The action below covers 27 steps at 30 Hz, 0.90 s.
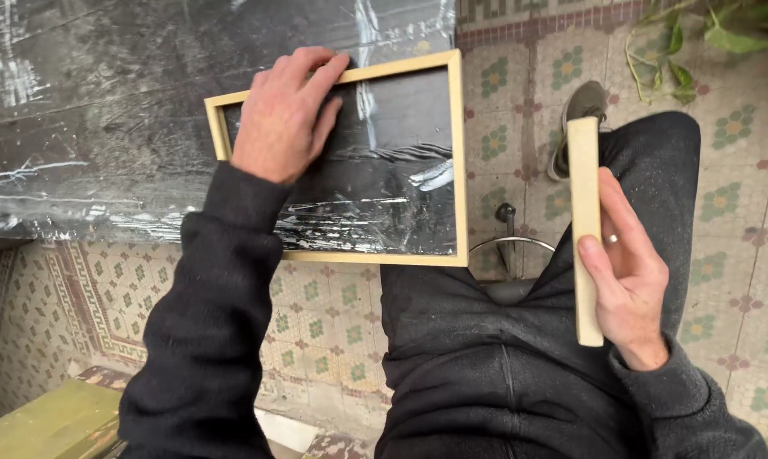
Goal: The person test-fits a wooden moulding strip against the edges of a picture frame resting on their lap, then squeezes wood glue from a bottle onto the frame joints and along a separate strip, and presses the pieces together to assemble the frame.
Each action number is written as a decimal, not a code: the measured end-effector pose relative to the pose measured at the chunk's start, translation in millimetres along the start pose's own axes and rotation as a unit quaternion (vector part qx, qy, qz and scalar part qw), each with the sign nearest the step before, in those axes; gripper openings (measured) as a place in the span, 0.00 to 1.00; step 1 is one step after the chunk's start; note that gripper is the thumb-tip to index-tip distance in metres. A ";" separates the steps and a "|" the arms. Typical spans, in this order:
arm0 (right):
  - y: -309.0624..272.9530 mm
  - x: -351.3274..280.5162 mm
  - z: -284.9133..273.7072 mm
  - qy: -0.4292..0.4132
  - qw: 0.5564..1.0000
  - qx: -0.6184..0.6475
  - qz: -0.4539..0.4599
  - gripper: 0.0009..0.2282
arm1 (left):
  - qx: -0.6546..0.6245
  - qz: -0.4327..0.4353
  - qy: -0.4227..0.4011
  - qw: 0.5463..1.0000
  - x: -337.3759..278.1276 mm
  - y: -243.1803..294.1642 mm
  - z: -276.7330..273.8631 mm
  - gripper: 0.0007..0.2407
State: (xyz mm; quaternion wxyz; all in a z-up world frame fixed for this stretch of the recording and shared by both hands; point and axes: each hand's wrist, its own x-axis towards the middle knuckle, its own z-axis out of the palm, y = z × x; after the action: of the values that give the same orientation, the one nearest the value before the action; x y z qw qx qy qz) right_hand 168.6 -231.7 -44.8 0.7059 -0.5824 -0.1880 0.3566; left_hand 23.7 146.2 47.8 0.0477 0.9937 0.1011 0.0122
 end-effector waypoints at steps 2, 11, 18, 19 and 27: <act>-8.3 1.6 4.4 0.015 0.999 0.029 0.011 0.26 | 0.032 -0.004 -0.002 0.999 3.0 -7.3 6.1 0.15; -43.9 -11.8 7.5 0.104 0.976 0.178 0.069 0.35 | -0.048 -0.051 0.043 0.997 -19.8 15.2 -27.1 0.08; -26.2 -3.4 38.9 -0.028 0.968 0.213 0.126 0.35 | -0.116 -0.237 0.125 0.957 -46.2 21.2 8.8 0.08; -26.8 0.4 42.2 -0.032 0.968 0.210 0.131 0.35 | -0.118 -0.243 0.125 0.955 -48.0 25.1 10.8 0.08; -13.9 25.9 43.1 -0.074 0.974 0.173 0.124 0.29 | -0.148 -0.307 0.168 0.925 -56.7 23.9 26.8 0.08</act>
State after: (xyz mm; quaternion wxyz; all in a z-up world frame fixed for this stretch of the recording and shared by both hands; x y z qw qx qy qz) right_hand 160.7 -184.2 -24.6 0.7305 -0.4425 -0.1013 0.5103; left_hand -26.1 109.0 22.7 0.1782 0.8790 0.4046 0.1785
